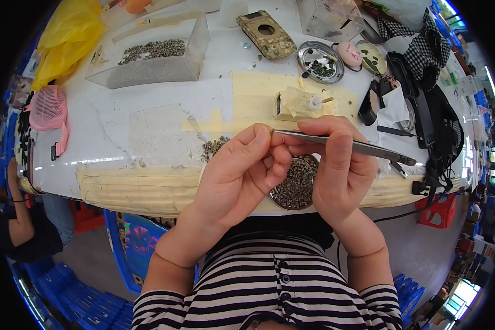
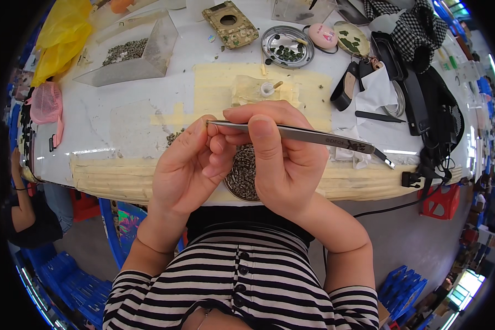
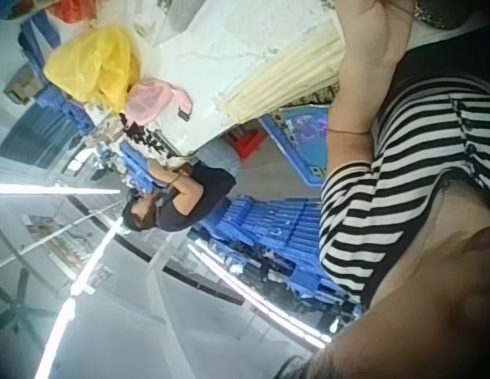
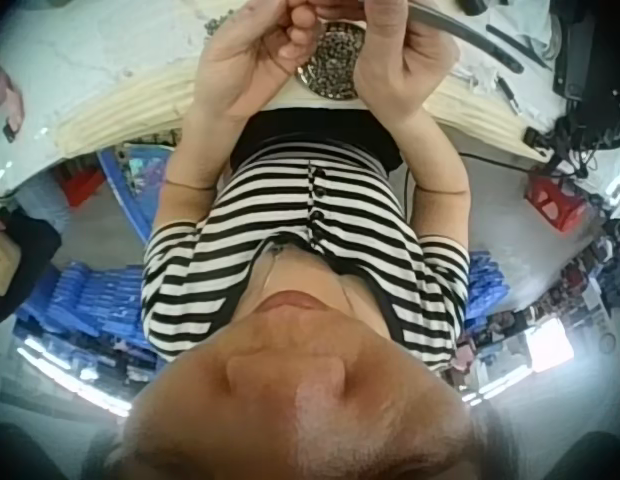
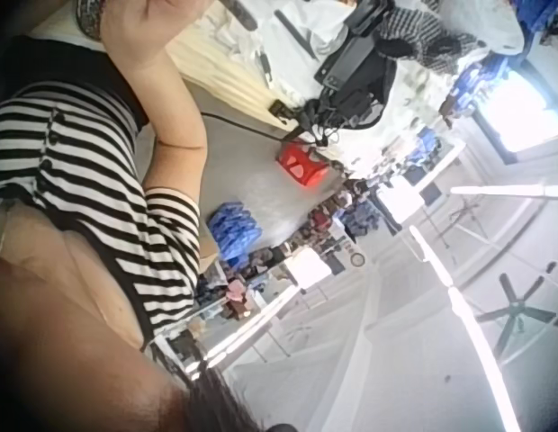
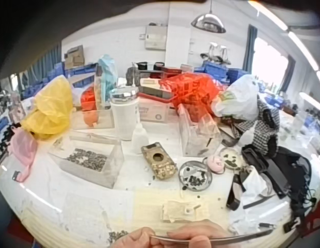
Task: Assembling small toy components using tweezers at a workbench.
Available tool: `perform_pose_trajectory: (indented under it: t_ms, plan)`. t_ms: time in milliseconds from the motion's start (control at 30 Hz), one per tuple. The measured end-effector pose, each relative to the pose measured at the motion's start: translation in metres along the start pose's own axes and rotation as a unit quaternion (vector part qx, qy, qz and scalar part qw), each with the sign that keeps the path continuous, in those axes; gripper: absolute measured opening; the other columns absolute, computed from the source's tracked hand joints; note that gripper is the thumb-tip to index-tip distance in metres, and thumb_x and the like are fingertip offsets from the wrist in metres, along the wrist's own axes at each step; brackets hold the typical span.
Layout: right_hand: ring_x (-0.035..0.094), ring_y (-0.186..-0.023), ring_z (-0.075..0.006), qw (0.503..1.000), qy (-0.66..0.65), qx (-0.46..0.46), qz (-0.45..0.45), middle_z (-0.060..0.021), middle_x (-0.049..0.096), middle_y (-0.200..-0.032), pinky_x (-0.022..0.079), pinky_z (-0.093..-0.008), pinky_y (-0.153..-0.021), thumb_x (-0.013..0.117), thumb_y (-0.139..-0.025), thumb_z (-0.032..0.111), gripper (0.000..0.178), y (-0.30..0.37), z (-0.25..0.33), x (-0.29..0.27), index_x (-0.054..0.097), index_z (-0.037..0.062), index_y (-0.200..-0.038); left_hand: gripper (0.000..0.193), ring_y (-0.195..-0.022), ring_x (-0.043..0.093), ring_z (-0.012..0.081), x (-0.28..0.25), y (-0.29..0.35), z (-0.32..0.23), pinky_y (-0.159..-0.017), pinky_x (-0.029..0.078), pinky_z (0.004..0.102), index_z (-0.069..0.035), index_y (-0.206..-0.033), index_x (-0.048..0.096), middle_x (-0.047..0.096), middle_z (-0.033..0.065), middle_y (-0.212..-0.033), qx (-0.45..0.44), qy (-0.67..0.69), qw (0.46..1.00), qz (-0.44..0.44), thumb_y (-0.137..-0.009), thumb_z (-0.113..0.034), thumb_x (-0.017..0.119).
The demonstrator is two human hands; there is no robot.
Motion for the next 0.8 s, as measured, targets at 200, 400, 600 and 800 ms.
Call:
perform_pose_trajectory:
  t_ms: [200, 400, 600, 800]
  plan:
    - [0.066, -0.083, -0.016, 1.0, 0.007, -0.002, 0.004, -0.0134, 0.063, -0.097, 0.056, -0.0244, -0.071, 0.046, -0.098, 0.018, 0.029, -0.0003, 0.0008, -0.0002, 0.06, -0.0073, -0.1, 0.027, -0.068, 0.047, 0.0088, -0.0015, 0.0006, 0.0004, -0.06, 0.041, 0.0187, 0.0, -0.105, 0.055, 0.06, 0.0032, -0.086, 0.014, -0.006, 1.0, -0.011, -0.1, -0.022, 0.04]
    - [0.066, -0.082, -0.0153, 1.0, 0.002, 0.003, -0.002, -0.0125, 0.063, -0.096, 0.055, -0.0241, -0.07, 0.046, -0.098, 0.019, 0.029, -0.0003, -0.0004, -0.0008, 0.061, -0.0069, -0.1, 0.027, -0.069, 0.048, 0.0085, 0.0007, 0.0003, -0.0002, -0.061, 0.042, 0.0186, -0.001, -0.104, 0.056, 0.06, 0.0031, -0.086, 0.012, -0.009, 1.0, -0.01, -0.1, -0.022, 0.04]
    - [0.066, -0.081, -0.0151, 1.0, 0.002, 0.0, -0.012, -0.0122, 0.064, -0.096, 0.055, -0.0235, -0.069, 0.046, -0.098, 0.019, 0.03, -0.0003, -0.0001, -0.0017, 0.061, -0.0065, -0.098, 0.023, -0.077, 0.06, 0.0074, 0.0001, -0.0006, 0.0007, -0.071, 0.05, 0.0181, -0.004, -0.096, 0.054, 0.063, 0.0035, -0.087, 0.002, 0.009, 1.0, 0.007, -0.1, -0.023, 0.043]
    - [0.066, -0.08, -0.015, 1.0, 0.002, 0.004, -0.013, -0.0123, 0.064, -0.097, 0.055, -0.0233, -0.069, 0.047, -0.098, 0.019, 0.029, -0.0006, -0.0008, -0.0016, 0.062, -0.0064, -0.097, 0.024, -0.078, 0.06, 0.0074, 0.0014, -0.0005, -0.0001, -0.072, 0.05, 0.0186, -0.002, -0.102, 0.055, 0.063, 0.0035, -0.086, 0.008, 0.014, 1.0, 0.008, -0.1, -0.023, 0.043]
Point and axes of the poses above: each hand's wrist, its own y-axis away from the middle knuckle, its own x-axis out of the palm, z = x × y, the point moved 8 cm from there along -y, towards the middle knuckle
